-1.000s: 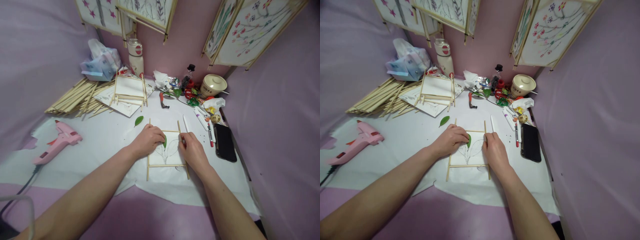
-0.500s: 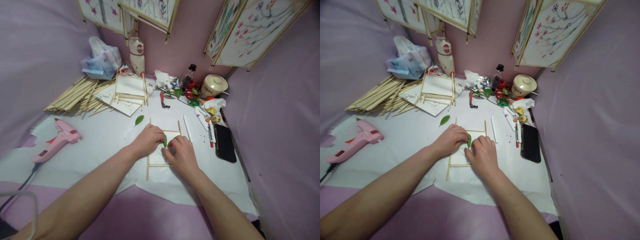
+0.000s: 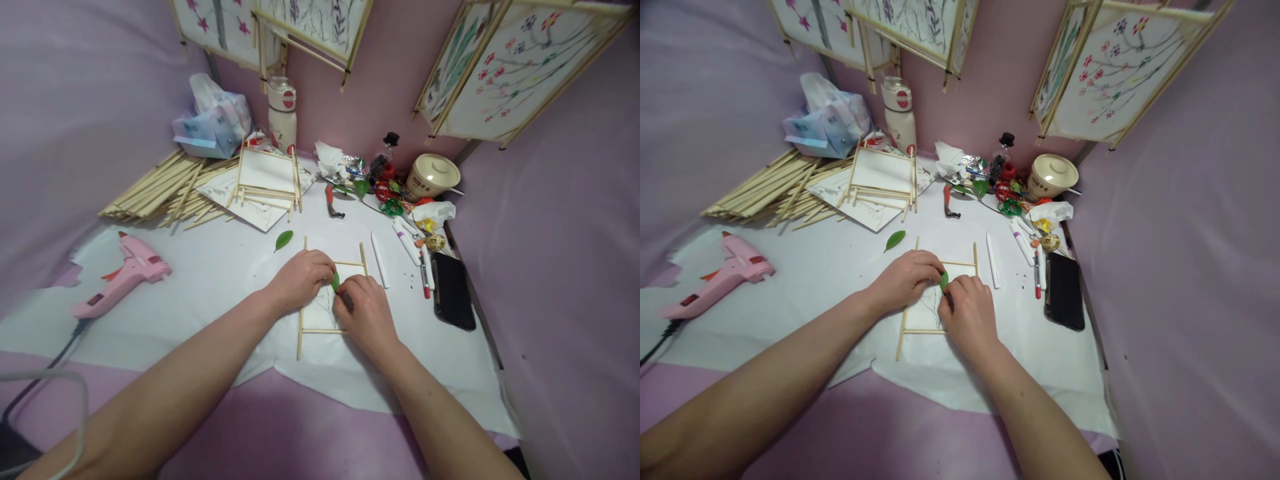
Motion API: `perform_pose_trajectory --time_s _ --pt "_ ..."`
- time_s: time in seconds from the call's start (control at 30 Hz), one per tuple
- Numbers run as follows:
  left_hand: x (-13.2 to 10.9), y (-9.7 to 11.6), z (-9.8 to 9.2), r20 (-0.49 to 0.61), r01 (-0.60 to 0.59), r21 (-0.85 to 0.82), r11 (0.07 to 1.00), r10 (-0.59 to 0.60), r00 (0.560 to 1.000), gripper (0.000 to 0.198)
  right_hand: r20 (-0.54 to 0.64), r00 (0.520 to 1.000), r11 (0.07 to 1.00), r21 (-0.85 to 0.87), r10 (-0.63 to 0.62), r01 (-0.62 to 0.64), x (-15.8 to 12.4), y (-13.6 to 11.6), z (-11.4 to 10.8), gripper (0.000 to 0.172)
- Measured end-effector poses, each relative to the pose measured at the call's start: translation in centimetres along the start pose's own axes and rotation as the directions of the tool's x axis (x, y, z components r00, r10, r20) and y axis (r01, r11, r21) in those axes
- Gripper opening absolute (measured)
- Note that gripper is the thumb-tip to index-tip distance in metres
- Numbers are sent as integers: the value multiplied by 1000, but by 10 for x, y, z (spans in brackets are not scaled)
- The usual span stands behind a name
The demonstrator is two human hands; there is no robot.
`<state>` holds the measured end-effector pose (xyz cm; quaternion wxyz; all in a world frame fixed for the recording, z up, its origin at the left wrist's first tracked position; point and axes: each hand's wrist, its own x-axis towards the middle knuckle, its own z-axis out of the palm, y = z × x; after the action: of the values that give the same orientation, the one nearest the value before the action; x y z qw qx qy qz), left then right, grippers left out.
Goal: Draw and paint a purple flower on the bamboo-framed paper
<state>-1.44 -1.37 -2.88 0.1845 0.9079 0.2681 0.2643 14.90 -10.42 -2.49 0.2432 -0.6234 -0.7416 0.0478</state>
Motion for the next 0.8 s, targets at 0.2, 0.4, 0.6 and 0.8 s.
perform_pose_trajectory --time_s 0.2,0.4,0.6,0.8 --pt "0 -3 2 5 -15 7 1000 14 1000 30 -6 996 992 85 -88 89 0 4 1 13" --pt "0 -4 2 -7 1 23 1000 0 1000 30 10 992 987 106 -122 120 -1 5 0 14" --pt "0 -3 1 -88 88 36 995 -84 993 28 -25 996 993 76 -89 91 -3 5 1 16" --pt "-1 -4 0 -159 168 28 985 -162 974 32 -24 994 991 83 -102 104 -3 7 2 19"
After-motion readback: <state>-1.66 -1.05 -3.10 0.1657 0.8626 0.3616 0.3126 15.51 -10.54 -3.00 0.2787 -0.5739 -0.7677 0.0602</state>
